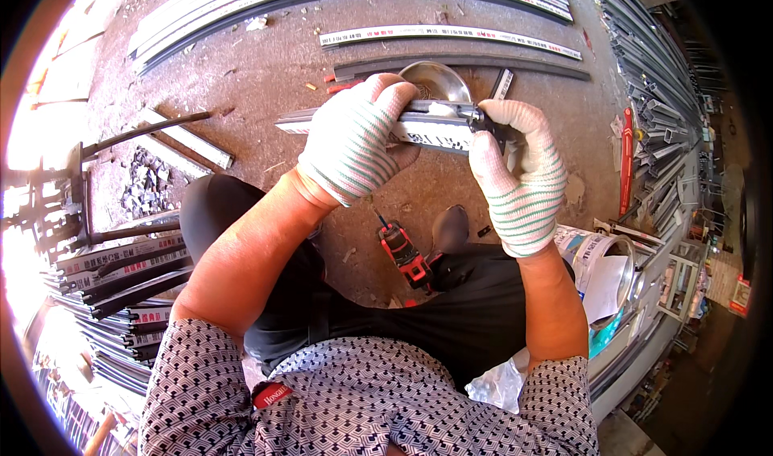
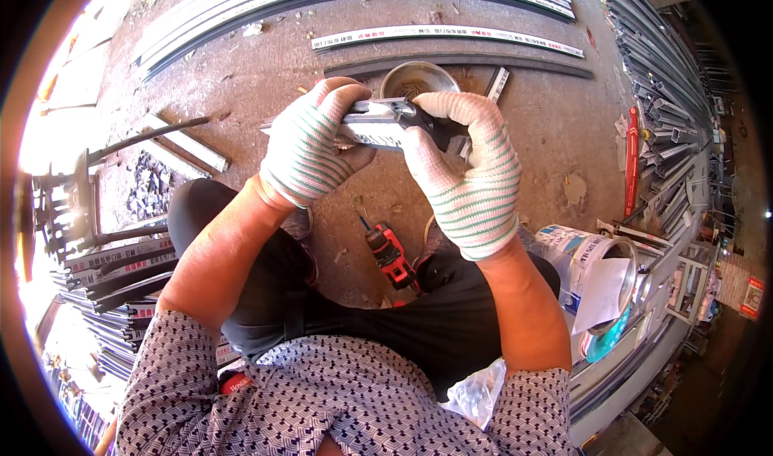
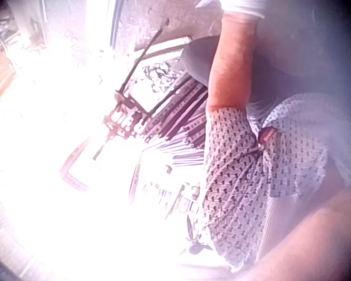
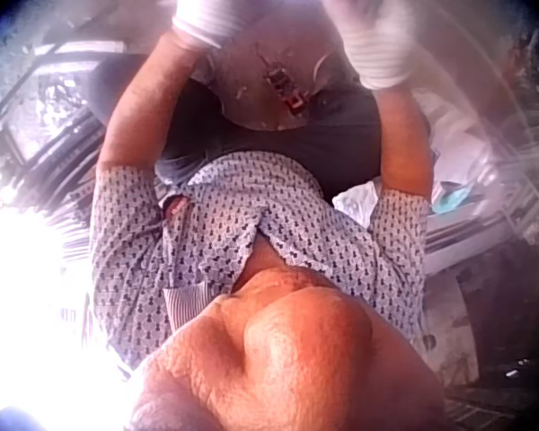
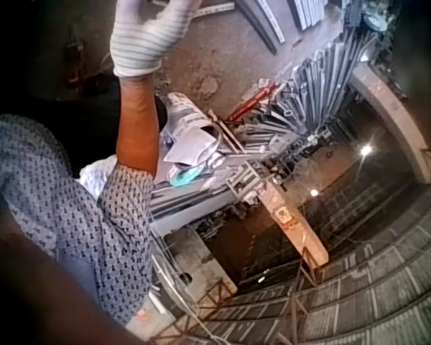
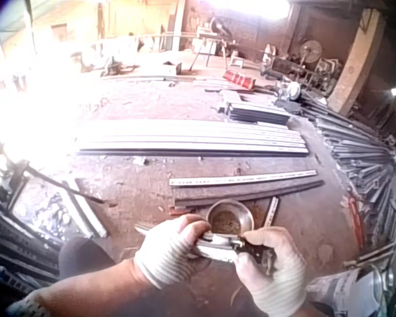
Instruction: The person assembles a metal window frame by inserting small metal components into the hollow profiles of the frame sections. They use a cordless drill to secure the parts and a hammer to tap them into place, working on the floor amidst stacks of materials.
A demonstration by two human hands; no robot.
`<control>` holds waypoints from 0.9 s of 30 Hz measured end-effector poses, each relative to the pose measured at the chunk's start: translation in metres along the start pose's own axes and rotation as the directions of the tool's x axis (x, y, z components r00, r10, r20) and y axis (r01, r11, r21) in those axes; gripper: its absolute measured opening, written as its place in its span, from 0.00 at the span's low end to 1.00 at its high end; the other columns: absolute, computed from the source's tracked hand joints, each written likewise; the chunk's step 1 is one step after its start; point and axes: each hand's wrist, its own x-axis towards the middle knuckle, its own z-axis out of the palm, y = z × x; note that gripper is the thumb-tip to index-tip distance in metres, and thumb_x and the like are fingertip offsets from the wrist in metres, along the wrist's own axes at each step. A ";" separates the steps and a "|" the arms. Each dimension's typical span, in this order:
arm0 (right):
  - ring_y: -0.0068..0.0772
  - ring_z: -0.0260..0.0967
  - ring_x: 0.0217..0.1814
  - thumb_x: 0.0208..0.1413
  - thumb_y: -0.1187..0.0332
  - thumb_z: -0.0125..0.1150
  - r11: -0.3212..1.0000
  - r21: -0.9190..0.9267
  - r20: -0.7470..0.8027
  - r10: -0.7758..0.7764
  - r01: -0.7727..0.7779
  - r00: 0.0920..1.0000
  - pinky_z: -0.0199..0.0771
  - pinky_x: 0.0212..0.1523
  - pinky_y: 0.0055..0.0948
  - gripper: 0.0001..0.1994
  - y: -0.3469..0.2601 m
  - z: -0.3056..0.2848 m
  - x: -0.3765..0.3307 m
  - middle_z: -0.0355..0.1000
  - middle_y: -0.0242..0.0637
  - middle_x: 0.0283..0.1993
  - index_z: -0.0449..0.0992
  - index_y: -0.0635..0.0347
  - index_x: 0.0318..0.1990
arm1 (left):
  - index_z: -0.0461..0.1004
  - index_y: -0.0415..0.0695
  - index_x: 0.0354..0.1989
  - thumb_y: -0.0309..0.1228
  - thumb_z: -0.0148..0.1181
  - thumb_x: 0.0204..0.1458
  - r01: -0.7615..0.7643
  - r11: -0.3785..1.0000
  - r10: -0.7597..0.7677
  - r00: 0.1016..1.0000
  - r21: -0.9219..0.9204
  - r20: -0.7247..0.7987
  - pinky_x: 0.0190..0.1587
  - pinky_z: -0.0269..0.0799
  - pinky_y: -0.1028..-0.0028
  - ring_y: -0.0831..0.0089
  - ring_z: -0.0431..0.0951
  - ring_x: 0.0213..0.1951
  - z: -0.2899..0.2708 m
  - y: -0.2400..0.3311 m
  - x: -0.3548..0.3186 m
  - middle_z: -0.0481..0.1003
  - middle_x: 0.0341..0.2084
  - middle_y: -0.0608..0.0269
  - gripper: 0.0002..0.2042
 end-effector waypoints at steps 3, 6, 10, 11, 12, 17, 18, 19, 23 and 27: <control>0.26 0.73 0.46 0.55 0.76 0.69 1.000 -0.008 -0.010 -0.016 0.016 1.000 0.74 0.49 0.28 0.13 -0.001 0.001 0.000 0.75 0.34 0.45 0.78 0.59 0.48 | 0.72 0.44 0.53 0.28 0.76 0.35 -0.004 1.000 0.004 1.000 0.002 -0.005 0.47 0.77 0.63 0.54 0.79 0.45 0.000 0.000 0.000 0.76 0.47 0.54 0.31; 0.26 0.73 0.47 0.55 0.76 0.69 0.999 0.001 -0.023 -0.037 0.037 0.999 0.75 0.49 0.28 0.13 0.001 0.003 0.000 0.74 0.34 0.46 0.77 0.59 0.48 | 0.72 0.44 0.53 0.28 0.76 0.36 0.002 1.000 -0.002 1.000 -0.002 0.000 0.47 0.77 0.63 0.53 0.79 0.45 0.001 0.000 0.000 0.76 0.47 0.54 0.31; 0.26 0.73 0.47 0.55 0.75 0.69 0.997 -0.019 -0.024 -0.073 0.073 0.997 0.75 0.50 0.28 0.14 0.003 0.004 0.000 0.74 0.34 0.47 0.77 0.59 0.49 | 0.72 0.44 0.53 0.28 0.76 0.36 0.005 1.000 -0.005 1.000 -0.001 -0.004 0.47 0.77 0.63 0.53 0.79 0.45 0.001 0.000 -0.001 0.76 0.47 0.54 0.31; 0.26 0.73 0.47 0.55 0.75 0.70 0.997 -0.017 -0.025 -0.070 0.069 0.997 0.75 0.50 0.28 0.14 0.003 0.005 0.000 0.74 0.35 0.47 0.77 0.59 0.49 | 0.72 0.43 0.53 0.28 0.76 0.36 0.008 1.000 -0.008 1.000 -0.001 -0.002 0.47 0.77 0.63 0.53 0.79 0.45 0.001 0.001 -0.001 0.76 0.47 0.54 0.31; 0.26 0.73 0.48 0.55 0.75 0.70 0.998 -0.015 -0.027 -0.066 0.066 0.997 0.75 0.50 0.28 0.14 0.003 0.005 0.000 0.74 0.35 0.47 0.77 0.59 0.49 | 0.72 0.43 0.53 0.28 0.76 0.36 0.011 1.000 -0.011 1.000 -0.001 0.000 0.47 0.77 0.63 0.53 0.79 0.45 0.001 0.001 -0.001 0.76 0.47 0.54 0.31; 0.26 0.73 0.49 0.55 0.74 0.70 0.999 0.003 -0.018 -0.044 0.044 0.999 0.74 0.51 0.28 0.14 0.005 0.005 0.000 0.74 0.35 0.48 0.77 0.60 0.49 | 0.72 0.43 0.53 0.29 0.76 0.36 0.017 1.000 -0.017 1.000 0.011 0.008 0.48 0.77 0.62 0.52 0.79 0.45 0.001 0.001 -0.001 0.76 0.47 0.54 0.31; 0.26 0.73 0.49 0.55 0.74 0.70 0.999 0.010 -0.017 -0.031 0.031 0.999 0.74 0.51 0.28 0.15 0.005 0.005 0.000 0.74 0.35 0.48 0.77 0.60 0.49 | 0.72 0.43 0.53 0.29 0.76 0.36 0.020 1.000 -0.020 1.000 0.011 0.009 0.48 0.77 0.62 0.52 0.79 0.45 0.001 0.001 -0.002 0.76 0.47 0.54 0.31; 0.26 0.73 0.49 0.56 0.74 0.70 1.000 0.021 -0.009 -0.007 0.007 1.000 0.74 0.52 0.28 0.14 0.004 0.005 0.000 0.74 0.35 0.48 0.77 0.60 0.50 | 0.72 0.43 0.53 0.29 0.76 0.36 0.019 1.000 -0.019 1.000 0.013 0.008 0.48 0.77 0.62 0.52 0.79 0.45 0.001 0.001 -0.002 0.76 0.47 0.54 0.31; 0.23 0.73 0.50 0.58 0.74 0.69 0.984 0.123 0.012 0.125 -0.125 0.992 0.74 0.52 0.26 0.14 -0.004 0.008 -0.002 0.75 0.34 0.49 0.76 0.61 0.51 | 0.72 0.43 0.52 0.29 0.75 0.36 0.015 1.000 -0.015 1.000 0.019 0.004 0.47 0.77 0.62 0.51 0.79 0.45 0.002 0.000 -0.002 0.76 0.47 0.53 0.30; 0.22 0.73 0.50 0.59 0.75 0.68 0.976 0.167 0.019 0.138 -0.140 0.990 0.75 0.53 0.25 0.14 -0.003 0.010 -0.003 0.75 0.33 0.49 0.76 0.61 0.51 | 0.72 0.43 0.52 0.29 0.75 0.37 0.010 0.999 -0.011 1.000 0.036 0.009 0.47 0.77 0.63 0.51 0.79 0.44 0.004 -0.001 -0.003 0.76 0.46 0.53 0.30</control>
